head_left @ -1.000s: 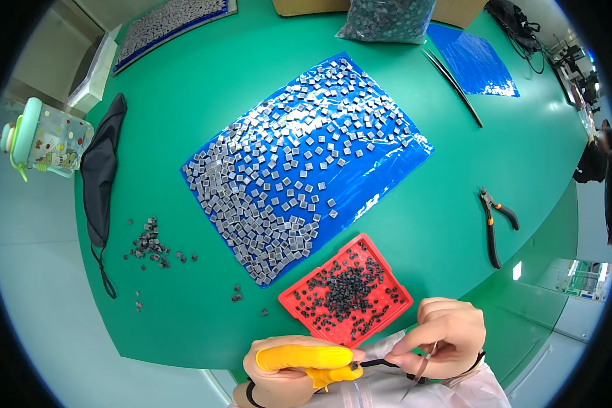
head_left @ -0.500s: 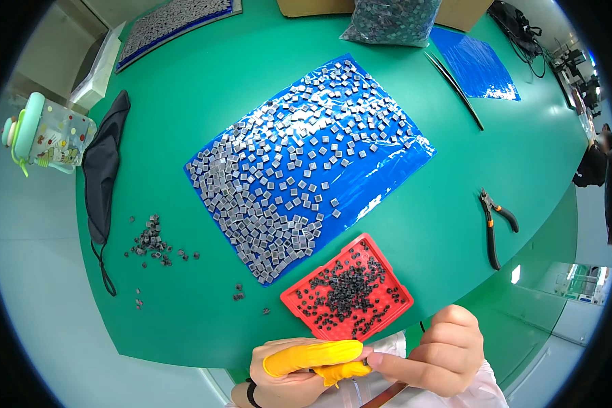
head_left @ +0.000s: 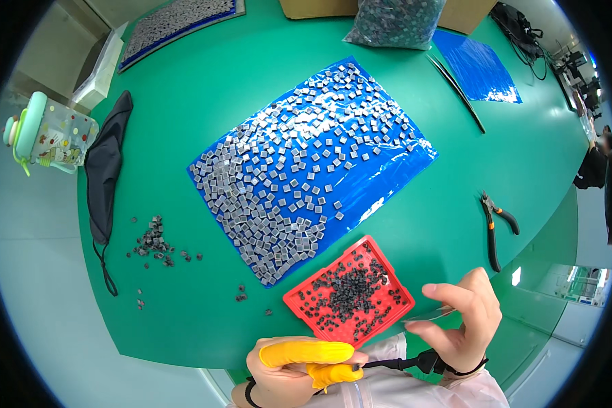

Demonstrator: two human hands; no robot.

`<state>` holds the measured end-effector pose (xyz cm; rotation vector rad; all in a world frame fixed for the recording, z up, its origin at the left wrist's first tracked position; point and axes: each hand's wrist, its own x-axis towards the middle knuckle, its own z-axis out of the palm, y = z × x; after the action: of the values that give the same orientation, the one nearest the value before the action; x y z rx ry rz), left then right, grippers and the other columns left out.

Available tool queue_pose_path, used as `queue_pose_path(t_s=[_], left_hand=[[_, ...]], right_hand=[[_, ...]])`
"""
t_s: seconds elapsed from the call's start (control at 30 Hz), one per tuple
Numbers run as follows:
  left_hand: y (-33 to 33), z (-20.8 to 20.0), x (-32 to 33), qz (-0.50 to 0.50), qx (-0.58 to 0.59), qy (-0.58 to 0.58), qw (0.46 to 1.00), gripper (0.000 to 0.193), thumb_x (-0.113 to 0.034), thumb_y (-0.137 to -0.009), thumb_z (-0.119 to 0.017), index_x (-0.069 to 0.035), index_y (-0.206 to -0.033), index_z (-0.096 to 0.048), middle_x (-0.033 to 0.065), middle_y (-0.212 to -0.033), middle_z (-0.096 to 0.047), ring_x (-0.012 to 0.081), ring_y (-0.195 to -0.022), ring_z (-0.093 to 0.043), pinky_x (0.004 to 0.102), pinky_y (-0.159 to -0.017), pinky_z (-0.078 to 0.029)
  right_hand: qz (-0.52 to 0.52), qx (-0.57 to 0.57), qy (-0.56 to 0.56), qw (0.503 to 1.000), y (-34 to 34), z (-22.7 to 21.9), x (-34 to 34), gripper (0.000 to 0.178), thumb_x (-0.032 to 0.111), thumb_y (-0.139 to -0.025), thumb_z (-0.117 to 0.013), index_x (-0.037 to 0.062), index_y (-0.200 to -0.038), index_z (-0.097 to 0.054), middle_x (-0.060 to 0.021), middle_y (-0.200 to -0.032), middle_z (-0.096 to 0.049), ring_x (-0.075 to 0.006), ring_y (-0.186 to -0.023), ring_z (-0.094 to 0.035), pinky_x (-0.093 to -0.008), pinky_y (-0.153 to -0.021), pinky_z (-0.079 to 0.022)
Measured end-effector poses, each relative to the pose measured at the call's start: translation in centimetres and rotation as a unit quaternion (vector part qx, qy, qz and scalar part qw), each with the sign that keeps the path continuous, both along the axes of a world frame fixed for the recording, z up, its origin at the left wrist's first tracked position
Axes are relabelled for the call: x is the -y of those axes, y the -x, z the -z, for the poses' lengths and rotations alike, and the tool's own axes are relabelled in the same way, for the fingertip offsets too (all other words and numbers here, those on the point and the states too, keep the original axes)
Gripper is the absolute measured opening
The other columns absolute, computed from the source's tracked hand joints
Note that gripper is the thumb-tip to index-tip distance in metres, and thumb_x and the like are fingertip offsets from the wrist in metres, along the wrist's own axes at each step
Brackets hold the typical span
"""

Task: The person uses pliers to manipulate small black components held with a yellow finger grip, then places them onto a blue sheet covered with silver square parts. The person repeatedly picks up components from a red tray and uses the pliers to adjust or cut them before arranging them on the sheet.

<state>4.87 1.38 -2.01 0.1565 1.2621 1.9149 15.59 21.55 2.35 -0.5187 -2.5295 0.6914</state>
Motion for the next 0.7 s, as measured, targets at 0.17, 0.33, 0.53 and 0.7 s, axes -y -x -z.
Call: queue_pose_path(t_s=[0.17,0.33,0.53,0.7], left_hand=[[-0.1,-0.7,-0.4,-0.018,-0.016,0.003,1.000,0.029,0.001,-0.077,-0.080,0.010,-0.100,-0.065,0.0219,-0.088,-0.072,0.0260,-0.076,-0.072,0.0352,-0.068,-0.061],[0.5,-0.5,-0.5,0.004,-0.121,0.018,0.992,0.019,0.001,-0.077,-0.080,0.008,-0.090,-0.068,0.0201,-0.085,-0.072,0.0246,-0.074,-0.072,0.0324,-0.066,-0.060],[0.7,-0.7,-0.7,0.004,-0.167,0.024,0.986,0.015,-0.001,-0.078,-0.079,0.008,-0.085,-0.069,0.0203,-0.083,-0.072,0.0251,-0.072,-0.072,0.0315,-0.065,-0.059],[0.9,-0.9,-0.6,0.023,-0.165,0.028,0.986,0.013,-0.002,-0.081,-0.075,0.008,-0.085,-0.070,0.0209,-0.084,-0.072,0.0253,-0.073,-0.071,0.0315,-0.065,-0.059]], right_hand=[[-0.062,-0.015,0.037,0.997,-0.7,-0.4,0.1,0.046,0.053,-0.096,-0.051,0.0151,-0.097,-0.077,0.0015,-0.073,-0.050,-0.0147,-0.064,-0.042,-0.0308,-0.057,-0.030],[-0.101,-0.015,0.053,0.993,-0.8,-0.3,0.4,0.040,0.054,-0.093,-0.056,0.0225,-0.098,-0.079,0.0037,-0.076,-0.048,-0.0144,-0.068,-0.040,-0.0301,-0.059,-0.030],[-0.101,0.006,0.038,0.994,-0.9,-0.3,0.4,0.037,0.052,-0.090,-0.060,0.0226,-0.100,-0.079,0.0038,-0.076,-0.048,-0.0146,-0.069,-0.040,-0.0294,-0.059,-0.030],[-0.108,0.008,0.031,0.994,-0.9,-0.2,0.3,0.034,0.048,-0.090,-0.060,0.0224,-0.100,-0.080,0.0033,-0.077,-0.048,-0.0147,-0.069,-0.040,-0.0298,-0.060,-0.031]])
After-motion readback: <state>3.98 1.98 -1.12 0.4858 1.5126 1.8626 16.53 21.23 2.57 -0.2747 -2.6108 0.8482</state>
